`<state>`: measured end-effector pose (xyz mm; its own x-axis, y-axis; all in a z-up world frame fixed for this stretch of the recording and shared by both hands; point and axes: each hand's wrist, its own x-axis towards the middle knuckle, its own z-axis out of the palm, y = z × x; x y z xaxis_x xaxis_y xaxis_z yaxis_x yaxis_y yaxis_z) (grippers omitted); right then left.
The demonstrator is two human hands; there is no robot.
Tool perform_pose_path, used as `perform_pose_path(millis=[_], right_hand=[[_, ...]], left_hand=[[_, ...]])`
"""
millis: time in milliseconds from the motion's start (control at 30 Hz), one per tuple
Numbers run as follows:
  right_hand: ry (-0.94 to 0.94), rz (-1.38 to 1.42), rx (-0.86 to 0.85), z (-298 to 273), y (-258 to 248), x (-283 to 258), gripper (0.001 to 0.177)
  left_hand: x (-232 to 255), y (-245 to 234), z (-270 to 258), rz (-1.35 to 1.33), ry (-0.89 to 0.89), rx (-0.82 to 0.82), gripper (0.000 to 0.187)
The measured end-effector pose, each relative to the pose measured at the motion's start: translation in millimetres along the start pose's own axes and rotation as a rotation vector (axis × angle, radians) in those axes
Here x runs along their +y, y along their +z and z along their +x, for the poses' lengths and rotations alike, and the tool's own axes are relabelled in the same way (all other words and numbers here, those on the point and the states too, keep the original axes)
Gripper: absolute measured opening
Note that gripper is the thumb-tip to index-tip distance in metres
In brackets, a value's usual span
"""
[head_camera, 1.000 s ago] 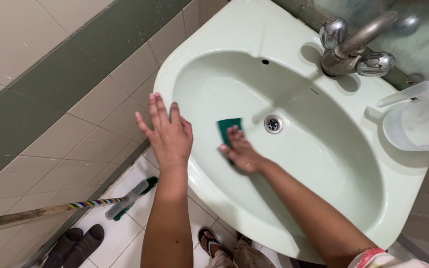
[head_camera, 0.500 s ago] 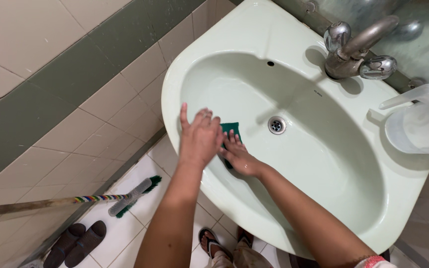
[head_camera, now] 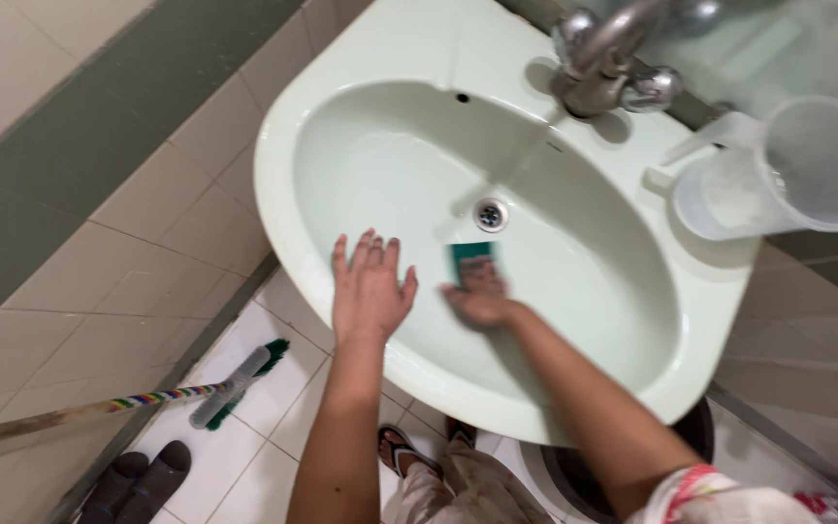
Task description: The person scrubs a white bathroom sink with a green sponge, then rinses the sponge and a plastic jug under running water. The person repeatedly fills and empties the jug while rinsing the sponge and the sink basin.
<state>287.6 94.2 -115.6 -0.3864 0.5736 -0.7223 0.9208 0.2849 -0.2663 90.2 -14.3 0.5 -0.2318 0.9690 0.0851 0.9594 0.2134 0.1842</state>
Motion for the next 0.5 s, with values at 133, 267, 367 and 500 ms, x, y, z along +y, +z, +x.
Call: perform_pose_path(millis=[133,267,367,500], right_hand=[[-0.39,0.284,-0.12,-33.5,18.4,-63.8,0.088],[-0.325,0.199,-0.231,-72.0,3.7,-52.2,0.085],[-0.244,-0.012,-0.205,-78.2,-10.7,3.2,0.087],[0.176,-0.214,-0.137,-84.6,-39.9,66.4,0.096]], left_hand=[[0.2,-2.4,-3.5,-0.042,-0.007,0.008,0.055],[2.7,-8.1,-5.4,-0.042,-0.018,-0.002,0.057],[4.9,-9.7,-6.0,-0.036,-0.016,0.002,0.058],[4.4,-11.9,-5.5,-0.034,0.003,0.027,0.059]])
